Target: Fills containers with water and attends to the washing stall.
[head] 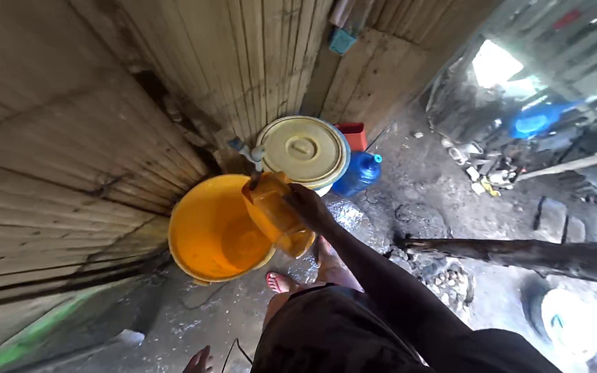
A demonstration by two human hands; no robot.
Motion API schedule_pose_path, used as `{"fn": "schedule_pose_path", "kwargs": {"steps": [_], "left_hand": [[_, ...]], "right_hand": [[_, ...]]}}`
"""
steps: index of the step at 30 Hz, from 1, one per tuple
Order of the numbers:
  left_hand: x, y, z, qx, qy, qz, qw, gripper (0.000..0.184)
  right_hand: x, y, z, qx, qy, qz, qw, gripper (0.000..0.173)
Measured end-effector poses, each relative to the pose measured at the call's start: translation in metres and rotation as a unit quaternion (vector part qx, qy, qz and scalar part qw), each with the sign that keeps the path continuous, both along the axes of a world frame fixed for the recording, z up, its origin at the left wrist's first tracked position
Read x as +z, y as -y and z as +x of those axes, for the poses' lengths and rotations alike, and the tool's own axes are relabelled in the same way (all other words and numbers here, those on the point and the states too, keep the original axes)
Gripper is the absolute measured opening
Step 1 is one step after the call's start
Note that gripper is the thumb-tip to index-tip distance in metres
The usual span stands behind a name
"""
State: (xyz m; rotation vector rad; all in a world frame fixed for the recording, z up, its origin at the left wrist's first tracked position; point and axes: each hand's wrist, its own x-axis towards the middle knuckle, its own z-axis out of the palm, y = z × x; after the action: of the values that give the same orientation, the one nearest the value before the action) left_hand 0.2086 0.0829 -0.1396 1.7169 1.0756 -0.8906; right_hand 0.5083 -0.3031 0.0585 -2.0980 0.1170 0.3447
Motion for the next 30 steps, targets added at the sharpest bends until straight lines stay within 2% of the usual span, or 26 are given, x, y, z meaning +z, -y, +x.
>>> {"fn": "schedule_pose_path", "kwargs": {"steps": [6,10,15,18,21,24,30], "left_hand": [[-0.011,0.004,-0.012,0.033,-0.001,0.004,0.999,0.053],[-0.017,0.006,-0.016,0.03,-0.013,0.001,0.999,0.052],[-0.022,0.012,-0.013,0.02,-0.03,0.003,0.999,0.052],[-0.02,0.022,-0.003,0.005,-0.027,-0.002,1.0,0.054],[-0.018,0.034,0.008,-0.011,-0.023,-0.008,1.0,0.056],[-0.017,0.048,0.018,-0.027,-0.019,-0.005,0.999,0.054],[-0.012,0.073,0.04,-0.06,-0.021,0.024,0.998,0.05]], "right_hand": [[0.003,0.012,0.0,0.042,-0.002,-0.038,0.998,0.046],[0.019,0.032,-0.003,0.085,-0.01,-0.085,0.993,0.042],[0.041,0.077,-0.01,0.125,-0.044,-0.13,0.983,0.038],[0.041,0.117,-0.027,0.089,-0.081,-0.142,0.983,0.039],[0.018,0.162,-0.05,0.009,-0.136,-0.187,0.973,0.04],[-0.025,0.209,-0.069,-0.055,-0.191,-0.224,0.954,0.042],[-0.1,0.307,-0.072,-0.085,-0.311,-0.252,0.912,0.043]]}}
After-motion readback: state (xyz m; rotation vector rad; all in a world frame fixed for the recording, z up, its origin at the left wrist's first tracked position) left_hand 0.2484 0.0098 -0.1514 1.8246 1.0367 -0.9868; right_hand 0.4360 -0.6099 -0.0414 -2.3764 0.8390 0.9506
